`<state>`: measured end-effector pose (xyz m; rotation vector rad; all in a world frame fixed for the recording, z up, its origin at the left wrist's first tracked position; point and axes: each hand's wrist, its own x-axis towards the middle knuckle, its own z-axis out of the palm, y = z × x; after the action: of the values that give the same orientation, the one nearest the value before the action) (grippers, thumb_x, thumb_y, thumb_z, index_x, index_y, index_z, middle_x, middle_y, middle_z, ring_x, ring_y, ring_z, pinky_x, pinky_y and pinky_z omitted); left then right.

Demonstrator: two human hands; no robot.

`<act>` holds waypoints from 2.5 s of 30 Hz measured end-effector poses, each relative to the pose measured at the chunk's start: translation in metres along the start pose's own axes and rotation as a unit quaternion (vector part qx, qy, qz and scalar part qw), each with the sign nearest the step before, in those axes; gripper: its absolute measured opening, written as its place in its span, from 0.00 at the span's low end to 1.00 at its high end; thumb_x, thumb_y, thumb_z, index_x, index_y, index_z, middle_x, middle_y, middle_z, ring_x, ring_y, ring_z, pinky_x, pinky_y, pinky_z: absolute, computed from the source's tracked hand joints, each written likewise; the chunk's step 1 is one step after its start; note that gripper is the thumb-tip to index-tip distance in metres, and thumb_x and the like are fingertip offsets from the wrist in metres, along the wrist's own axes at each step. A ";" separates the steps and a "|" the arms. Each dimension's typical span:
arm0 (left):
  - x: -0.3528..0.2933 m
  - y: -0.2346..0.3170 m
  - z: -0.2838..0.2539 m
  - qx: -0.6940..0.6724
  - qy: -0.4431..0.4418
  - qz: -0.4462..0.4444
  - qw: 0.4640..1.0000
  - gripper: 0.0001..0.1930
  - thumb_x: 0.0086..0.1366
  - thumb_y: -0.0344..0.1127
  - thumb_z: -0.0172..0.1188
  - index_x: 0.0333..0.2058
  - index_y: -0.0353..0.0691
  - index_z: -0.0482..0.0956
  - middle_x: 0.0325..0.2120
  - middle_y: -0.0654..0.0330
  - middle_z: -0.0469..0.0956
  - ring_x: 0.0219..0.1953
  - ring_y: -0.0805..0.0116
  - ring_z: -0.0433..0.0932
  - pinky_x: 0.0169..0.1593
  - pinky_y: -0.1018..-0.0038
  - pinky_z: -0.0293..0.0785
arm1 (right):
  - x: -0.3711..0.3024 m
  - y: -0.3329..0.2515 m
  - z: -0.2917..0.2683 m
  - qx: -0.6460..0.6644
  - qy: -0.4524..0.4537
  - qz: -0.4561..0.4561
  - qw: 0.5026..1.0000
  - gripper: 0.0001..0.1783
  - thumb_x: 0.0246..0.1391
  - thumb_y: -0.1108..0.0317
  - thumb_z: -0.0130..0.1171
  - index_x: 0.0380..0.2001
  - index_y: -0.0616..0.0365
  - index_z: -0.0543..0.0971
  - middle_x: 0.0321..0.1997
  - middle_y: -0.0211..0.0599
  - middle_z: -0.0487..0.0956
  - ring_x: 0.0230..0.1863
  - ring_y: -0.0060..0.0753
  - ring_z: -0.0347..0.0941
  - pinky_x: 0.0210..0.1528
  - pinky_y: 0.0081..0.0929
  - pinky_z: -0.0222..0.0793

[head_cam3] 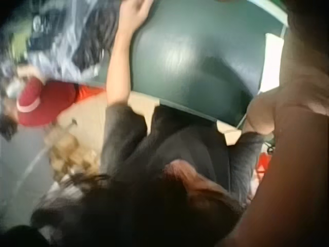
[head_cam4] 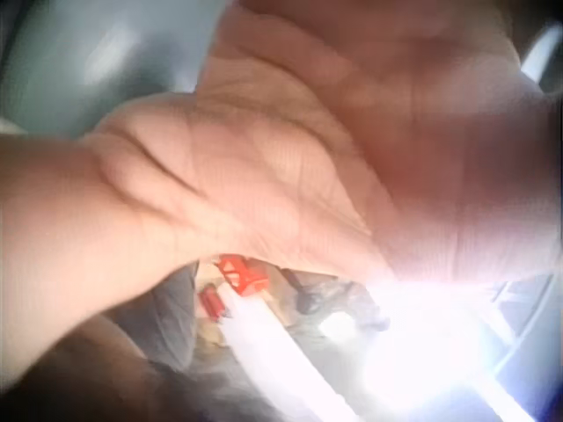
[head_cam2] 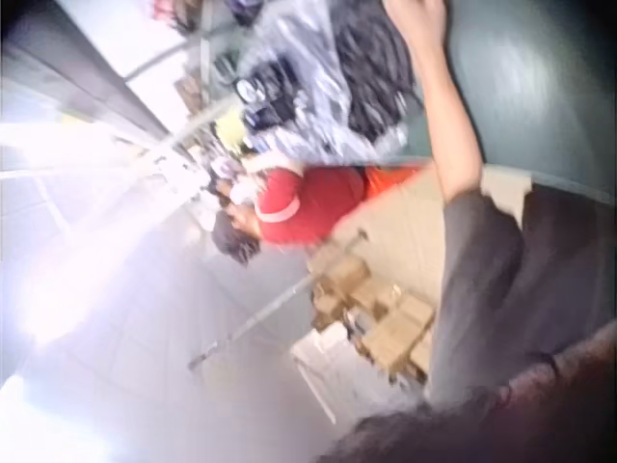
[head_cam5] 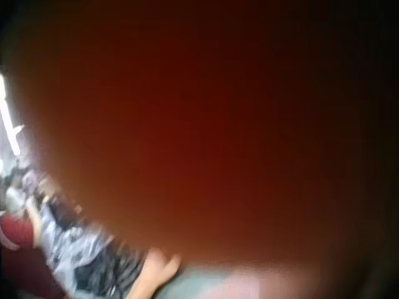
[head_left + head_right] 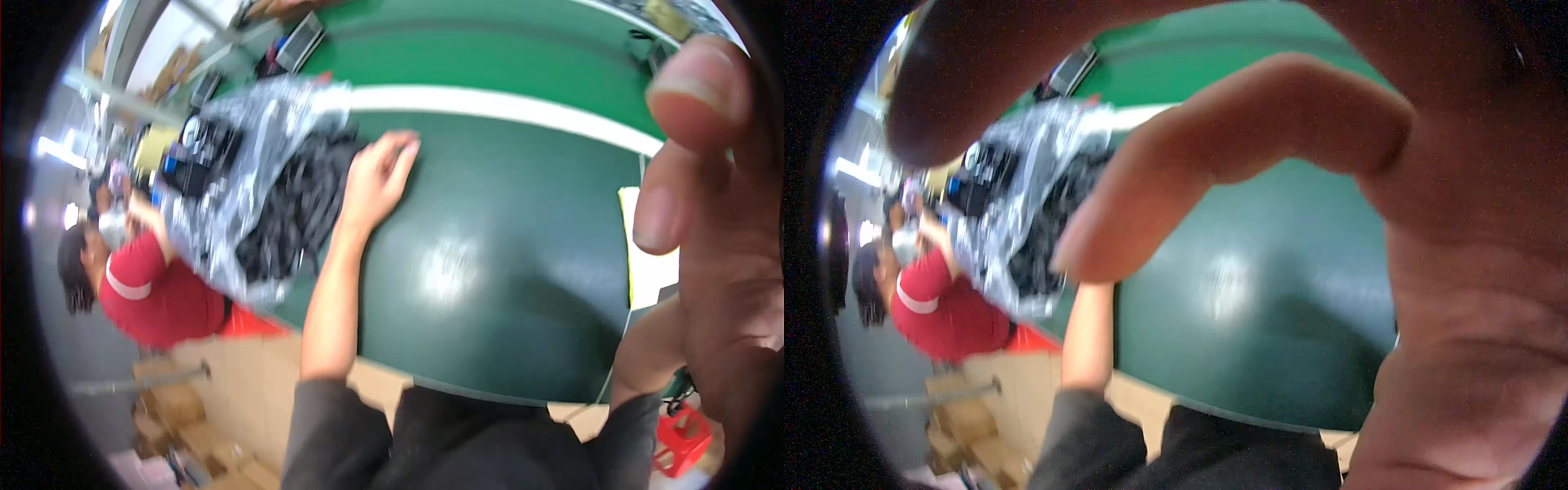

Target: Assembling the internal components of an electronic device at a factory workbench by connecting wires and securing them.

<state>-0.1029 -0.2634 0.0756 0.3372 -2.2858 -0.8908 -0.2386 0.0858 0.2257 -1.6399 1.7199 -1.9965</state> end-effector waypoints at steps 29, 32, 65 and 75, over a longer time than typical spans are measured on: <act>-0.018 -0.014 -0.009 0.030 -0.028 -0.077 0.996 0.08 0.71 0.34 0.68 0.43 0.38 0.87 0.16 0.63 0.67 0.21 0.70 0.64 0.30 0.69 0.64 | -0.186 -0.005 -0.108 -0.070 0.139 -0.122 0.980 0.62 0.56 0.43 0.74 0.78 0.68 0.51 0.51 0.52 0.81 0.44 0.38 0.80 0.44 0.31 0.79; -0.015 -0.007 -0.012 0.020 -0.036 -0.067 0.997 0.08 0.71 0.34 0.67 0.43 0.37 0.87 0.14 0.62 0.65 0.20 0.70 0.62 0.30 0.70 0.62 | -0.252 -0.033 -0.233 -0.067 0.139 -0.102 0.983 0.63 0.56 0.42 0.75 0.78 0.68 0.50 0.52 0.52 0.81 0.44 0.38 0.80 0.44 0.31 0.79; -0.012 -0.009 -0.008 0.017 -0.023 -0.037 0.999 0.09 0.72 0.37 0.67 0.41 0.37 0.88 0.17 0.55 0.76 0.19 0.65 0.70 0.30 0.67 0.68 | 0.073 -0.041 0.007 0.205 0.071 -0.046 0.975 0.43 0.68 0.72 0.64 0.78 0.59 0.54 0.63 0.48 0.76 0.58 0.32 0.77 0.64 0.31 0.73; -0.009 -0.016 -0.006 0.048 -0.034 -0.019 0.998 0.11 0.71 0.38 0.67 0.40 0.35 0.88 0.17 0.59 0.75 0.21 0.69 0.70 0.30 0.69 0.67 | 0.073 -0.030 0.017 0.084 0.078 -0.039 0.993 0.48 0.63 0.72 0.67 0.79 0.56 0.52 0.65 0.48 0.74 0.57 0.35 0.78 0.61 0.34 0.73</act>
<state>-0.0920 -0.2743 0.0636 0.4000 -2.3981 -0.8246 -0.2418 0.0412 0.2925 -1.5569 1.5028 -2.2913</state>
